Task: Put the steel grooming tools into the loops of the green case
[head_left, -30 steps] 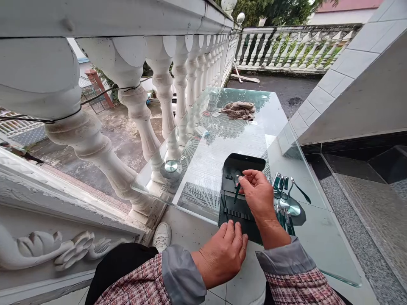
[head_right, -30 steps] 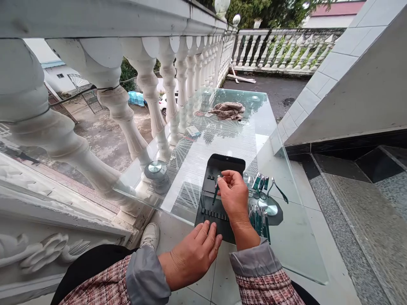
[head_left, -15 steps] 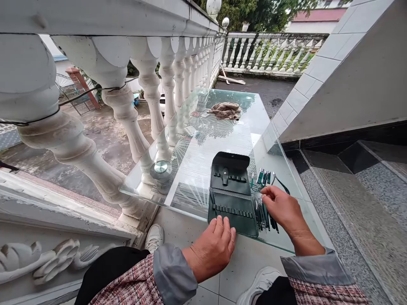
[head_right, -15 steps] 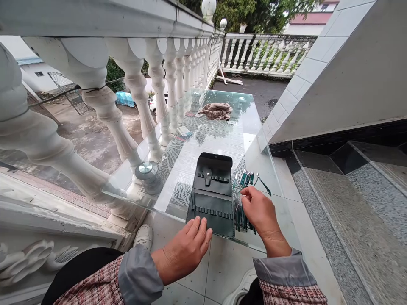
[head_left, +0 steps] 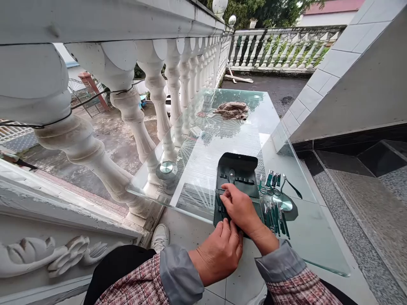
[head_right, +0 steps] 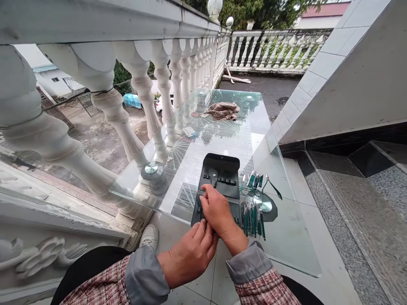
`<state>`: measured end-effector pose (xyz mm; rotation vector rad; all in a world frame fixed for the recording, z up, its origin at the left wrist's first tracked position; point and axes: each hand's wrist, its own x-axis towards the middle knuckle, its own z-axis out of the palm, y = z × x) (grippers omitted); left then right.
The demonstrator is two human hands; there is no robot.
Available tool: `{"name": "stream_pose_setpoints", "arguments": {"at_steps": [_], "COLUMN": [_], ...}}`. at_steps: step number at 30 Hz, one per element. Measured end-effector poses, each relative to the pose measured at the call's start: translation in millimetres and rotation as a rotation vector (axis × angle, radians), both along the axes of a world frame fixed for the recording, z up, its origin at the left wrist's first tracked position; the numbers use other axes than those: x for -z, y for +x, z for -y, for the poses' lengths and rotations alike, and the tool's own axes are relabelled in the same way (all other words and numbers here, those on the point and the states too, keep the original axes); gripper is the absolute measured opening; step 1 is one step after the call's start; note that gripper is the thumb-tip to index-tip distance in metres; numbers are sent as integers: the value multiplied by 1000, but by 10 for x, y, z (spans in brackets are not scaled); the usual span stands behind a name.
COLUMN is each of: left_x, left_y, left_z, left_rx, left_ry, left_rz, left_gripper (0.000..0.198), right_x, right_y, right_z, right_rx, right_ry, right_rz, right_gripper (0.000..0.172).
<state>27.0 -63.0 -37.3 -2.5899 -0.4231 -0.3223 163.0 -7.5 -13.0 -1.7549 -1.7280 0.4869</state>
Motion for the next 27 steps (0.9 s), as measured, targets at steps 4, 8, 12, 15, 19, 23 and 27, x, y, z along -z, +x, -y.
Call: {"name": "stream_pose_setpoints", "arguments": {"at_steps": [4, 8, 12, 15, 19, 23, 27], "left_x": [-14, -8, -4, -14, -12, 13, -14], "left_y": [-1, -7, -15, -17, -14, -21, -39], "left_z": [-4, 3, 8, 9, 12, 12, 5], "left_rx": [8, -3, -11, -24, -21, -10, -10], "left_ry": [-29, -38, -21, -4, 9, 13, 2], "left_rz": [17, 13, 14, 4, 12, 20, 1], "left_gripper": [40, 40, 42, 43, 42, 41, 41], "right_x": [-25, -19, 30, 60, 69, 16, -118], "right_y": [-162, -212, -194, -148, -110, -88, 95], "right_z": [-96, -165, -238, -290, -334, -343, -279], "right_rx": [17, 66, 130, 174, 230, 256, 278], "right_ry": [-84, -112, -28, 6, 33, 71, 107], "right_rz": [256, 311, 129, 46, -110, -299, -586], "right_gripper": [27, 27, 29, 27, 23, 27, 35]}}
